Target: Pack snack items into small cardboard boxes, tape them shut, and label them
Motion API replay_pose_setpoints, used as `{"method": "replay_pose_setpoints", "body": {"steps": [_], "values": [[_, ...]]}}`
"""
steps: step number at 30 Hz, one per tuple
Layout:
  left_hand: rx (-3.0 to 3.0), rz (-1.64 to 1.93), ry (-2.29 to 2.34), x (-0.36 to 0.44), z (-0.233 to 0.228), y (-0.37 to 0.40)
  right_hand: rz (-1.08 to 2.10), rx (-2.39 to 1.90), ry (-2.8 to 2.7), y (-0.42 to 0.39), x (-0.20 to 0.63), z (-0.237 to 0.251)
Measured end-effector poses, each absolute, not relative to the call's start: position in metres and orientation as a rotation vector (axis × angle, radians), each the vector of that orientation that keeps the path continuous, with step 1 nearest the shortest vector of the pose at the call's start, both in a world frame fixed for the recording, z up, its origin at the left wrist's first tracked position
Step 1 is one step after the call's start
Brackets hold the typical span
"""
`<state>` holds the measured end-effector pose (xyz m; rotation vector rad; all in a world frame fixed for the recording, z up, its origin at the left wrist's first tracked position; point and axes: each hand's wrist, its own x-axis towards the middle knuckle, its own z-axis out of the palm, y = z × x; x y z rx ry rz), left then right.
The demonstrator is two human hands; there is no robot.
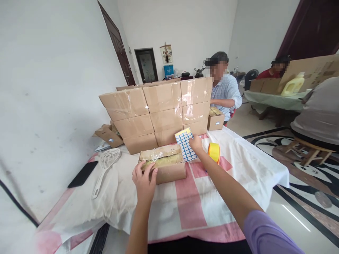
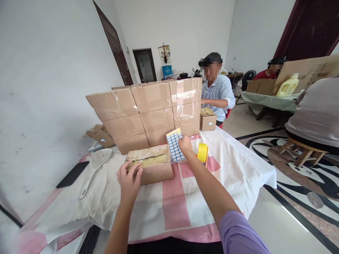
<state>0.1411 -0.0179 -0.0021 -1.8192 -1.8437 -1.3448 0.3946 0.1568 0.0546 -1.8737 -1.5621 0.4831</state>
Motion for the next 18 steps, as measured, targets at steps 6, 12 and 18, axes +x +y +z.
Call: {"method": "replay_pose_setpoints", "body": {"steps": [6,12,18], "values": [[-1.753,-1.491,-1.692,0.164,0.041,-0.037,0.352,-1.381,-1.577,0.075,0.41,0.109],[-1.887,-1.676,-1.421,0.217,0.113,-0.062,0.712,-0.938,-1.469,-0.029,0.422,0.118],[-2.233,-1.819,-1.593,0.238,0.115,-0.075,1.143,-0.789,-1.364,-0.058,0.414,0.103]]}}
